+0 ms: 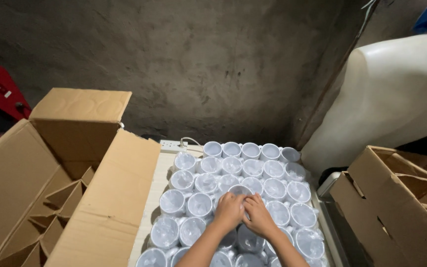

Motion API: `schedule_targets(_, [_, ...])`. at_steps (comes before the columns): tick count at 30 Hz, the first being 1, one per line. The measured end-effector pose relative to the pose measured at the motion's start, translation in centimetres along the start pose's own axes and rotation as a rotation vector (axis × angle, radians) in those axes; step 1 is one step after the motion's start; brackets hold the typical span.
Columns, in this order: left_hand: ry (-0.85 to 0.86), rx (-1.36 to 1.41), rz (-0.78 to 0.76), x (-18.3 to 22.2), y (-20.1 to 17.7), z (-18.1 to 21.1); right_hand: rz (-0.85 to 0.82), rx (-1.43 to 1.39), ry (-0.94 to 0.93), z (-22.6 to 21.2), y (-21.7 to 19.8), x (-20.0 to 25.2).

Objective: The person places mugs into plastic bags and then puts the bagged mugs into cardboard boxes with dividers.

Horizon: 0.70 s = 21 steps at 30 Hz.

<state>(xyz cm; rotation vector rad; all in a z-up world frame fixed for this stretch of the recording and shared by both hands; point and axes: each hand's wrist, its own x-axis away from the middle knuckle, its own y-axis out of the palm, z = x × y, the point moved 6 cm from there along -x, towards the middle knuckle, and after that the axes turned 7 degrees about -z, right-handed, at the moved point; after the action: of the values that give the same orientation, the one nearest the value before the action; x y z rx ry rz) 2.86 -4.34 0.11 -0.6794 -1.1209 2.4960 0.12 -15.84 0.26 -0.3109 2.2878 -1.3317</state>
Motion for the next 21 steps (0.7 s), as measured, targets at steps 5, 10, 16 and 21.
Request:
schedule_targets(5, [-0.125,-0.022,-0.072,-1.0,-0.3,-0.3,-0.045,-0.078,0.009,0.5,-0.1,-0.3])
schedule_targets(10, [-0.242,0.074,-0.137,-2.2,-0.3,-2.0,0.019,-0.165,0.004,2.1,0.5,-0.4])
schedule_targets(16, [-0.028,0.482,-0.035,-0.9,-5.2,-1.2,-0.014,-0.232,0.157,2.4,0.6,-1.3])
schedule_targets(21, [0.3,-0.017,0.004,2.5,-5.3,0.2,0.01,-0.127,0.142,2.6,1.5,-1.7])
